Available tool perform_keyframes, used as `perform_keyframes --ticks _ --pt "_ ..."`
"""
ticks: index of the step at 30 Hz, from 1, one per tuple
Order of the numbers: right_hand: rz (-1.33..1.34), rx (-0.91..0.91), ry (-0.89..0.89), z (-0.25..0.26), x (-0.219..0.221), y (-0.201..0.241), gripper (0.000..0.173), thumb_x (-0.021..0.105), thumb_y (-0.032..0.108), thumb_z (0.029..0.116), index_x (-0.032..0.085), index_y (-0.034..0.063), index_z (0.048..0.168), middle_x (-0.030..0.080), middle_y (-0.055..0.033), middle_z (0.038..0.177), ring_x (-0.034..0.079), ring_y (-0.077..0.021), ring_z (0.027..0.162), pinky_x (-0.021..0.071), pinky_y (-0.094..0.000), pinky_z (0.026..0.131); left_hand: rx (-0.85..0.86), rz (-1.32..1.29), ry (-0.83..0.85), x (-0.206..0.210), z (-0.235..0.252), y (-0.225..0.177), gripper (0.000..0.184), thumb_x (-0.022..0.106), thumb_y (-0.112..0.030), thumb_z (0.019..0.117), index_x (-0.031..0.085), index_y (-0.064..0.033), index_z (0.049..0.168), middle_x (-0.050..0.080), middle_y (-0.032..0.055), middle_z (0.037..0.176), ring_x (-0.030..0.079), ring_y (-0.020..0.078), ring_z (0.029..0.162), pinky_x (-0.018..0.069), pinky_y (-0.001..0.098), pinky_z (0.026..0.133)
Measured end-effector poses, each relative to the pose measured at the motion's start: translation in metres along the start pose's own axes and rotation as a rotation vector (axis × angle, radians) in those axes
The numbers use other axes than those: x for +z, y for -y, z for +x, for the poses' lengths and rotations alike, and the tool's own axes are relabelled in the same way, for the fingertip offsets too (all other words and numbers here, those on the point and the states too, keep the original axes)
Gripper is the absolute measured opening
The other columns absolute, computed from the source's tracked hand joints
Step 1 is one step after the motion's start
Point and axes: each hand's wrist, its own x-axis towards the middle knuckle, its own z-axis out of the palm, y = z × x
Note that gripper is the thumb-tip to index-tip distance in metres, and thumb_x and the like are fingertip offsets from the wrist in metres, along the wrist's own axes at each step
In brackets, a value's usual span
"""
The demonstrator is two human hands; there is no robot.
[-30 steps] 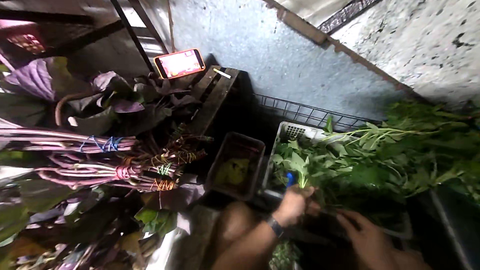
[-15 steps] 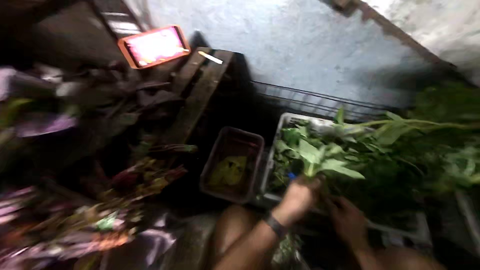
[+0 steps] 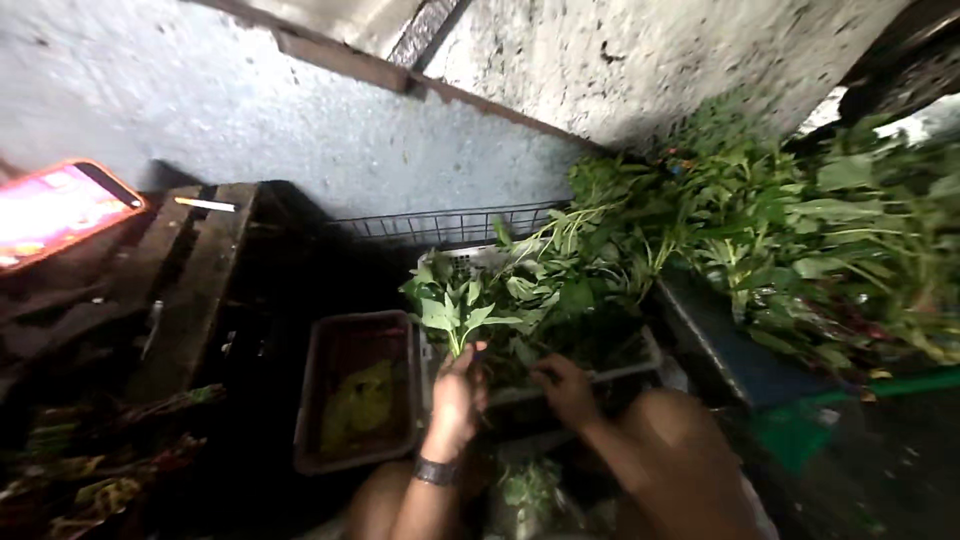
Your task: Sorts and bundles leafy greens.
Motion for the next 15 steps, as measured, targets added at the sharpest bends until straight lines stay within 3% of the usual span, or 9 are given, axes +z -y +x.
perform_keyframes --ticks 2,5,8,10,12,13,14,15 --pt "0.0 -0.067 -0.07 0.001 -0.015 0.009 0.026 0.062 0.022 0.1007 0.073 0.0057 0.117 0.069 -0.0119 0.119 0.067 -0.0178 0.111 0.0558 -0.0339 0.098 0.018 -0.004 -0.038 -0.003 -0.008 0.002 0.034 0.039 -0.03 0.1117 0.061 -0.0054 0.118 0.046 -0.0007 0.058 0.037 0.0071 0.038 0.0345 0.022 0.034" --pt "-0.228 -0.191 -0.226 0.039 -0.061 0.047 0.029 0.059 0.023 0.1019 0.073 0.0054 0.119 0.067 -0.0161 0.127 0.062 -0.0283 0.123 0.0497 -0.0451 0.108 0.033 -0.055 -0.061 -0.01 -0.017 -0.001 0.03 0.042 -0.024 0.1105 0.061 -0.0021 0.115 0.047 0.0003 0.057 0.038 0.0069 0.037 0.0352 0.0215 0.033" --pt "-0.504 -0.22 -0.26 0.111 -0.118 0.09 0.035 0.05 0.027 0.1075 0.067 0.0076 0.13 0.059 -0.018 0.139 0.052 -0.0359 0.135 0.0422 -0.0543 0.114 0.02 -0.128 -0.004 -0.015 -0.018 -0.003 0.036 0.036 -0.026 0.1121 0.061 -0.001 0.118 0.045 -0.0006 0.054 0.037 0.0062 0.036 0.034 0.021 0.033" --pt "-0.642 -0.249 -0.292 0.166 -0.143 0.104 0.036 0.049 0.023 0.1073 0.063 0.0062 0.135 0.058 -0.0209 0.14 0.051 -0.0404 0.135 0.0413 -0.0579 0.114 0.011 -0.144 0.032 -0.016 -0.015 -0.003 0.038 0.034 -0.026 0.1127 0.061 -0.0001 0.121 0.044 -0.0007 0.055 0.041 0.008 0.038 0.0412 0.0243 0.036" --pt "-0.783 -0.174 -0.189 0.205 -0.155 0.105 0.041 0.053 0.025 0.1063 0.058 0.005 0.141 0.059 -0.0253 0.139 0.054 -0.0464 0.131 0.0418 -0.0651 0.109 0.001 -0.125 0.042 -0.014 -0.013 -0.005 0.038 0.036 -0.024 0.1125 0.062 0.0024 0.121 0.053 0.0043 0.059 0.057 0.0168 0.048 0.0579 0.0371 0.052" --pt "-0.856 -0.111 -0.088 0.214 -0.155 0.103 0.042 0.055 0.027 0.1056 0.058 0.0043 0.141 0.06 -0.0279 0.135 0.057 -0.0499 0.126 0.0438 -0.0701 0.104 -0.003 -0.129 0.068 -0.013 -0.013 -0.006 0.037 0.037 -0.023 0.1124 0.061 0.004 0.123 0.06 0.0089 0.065 0.065 0.0222 0.057 0.062 0.0428 0.062" --pt "-0.925 -0.044 0.02 0.216 -0.152 0.101 0.04 0.057 0.027 0.1048 0.061 0.003 0.136 0.063 -0.0298 0.129 0.06 -0.052 0.119 0.0465 -0.0732 0.097 -0.006 -0.129 0.102 -0.013 -0.013 -0.006 0.037 0.038 -0.023 0.1124 0.06 0.0043 0.125 0.063 0.011 0.068 0.069 0.0252 0.062 0.0632 0.0451 0.066" --pt "-0.983 0.017 0.103 0.216 -0.146 0.099 0.034 0.06 0.025 0.1034 0.065 0.0023 0.128 0.064 -0.0291 0.125 0.063 -0.051 0.114 0.0489 -0.0728 0.092 -0.002 -0.116 0.132 -0.014 -0.013 -0.005 0.036 0.039 -0.023 0.1123 0.06 0.0029 0.126 0.062 0.0097 0.066 0.068 0.0245 0.061 0.0631 0.0437 0.062"
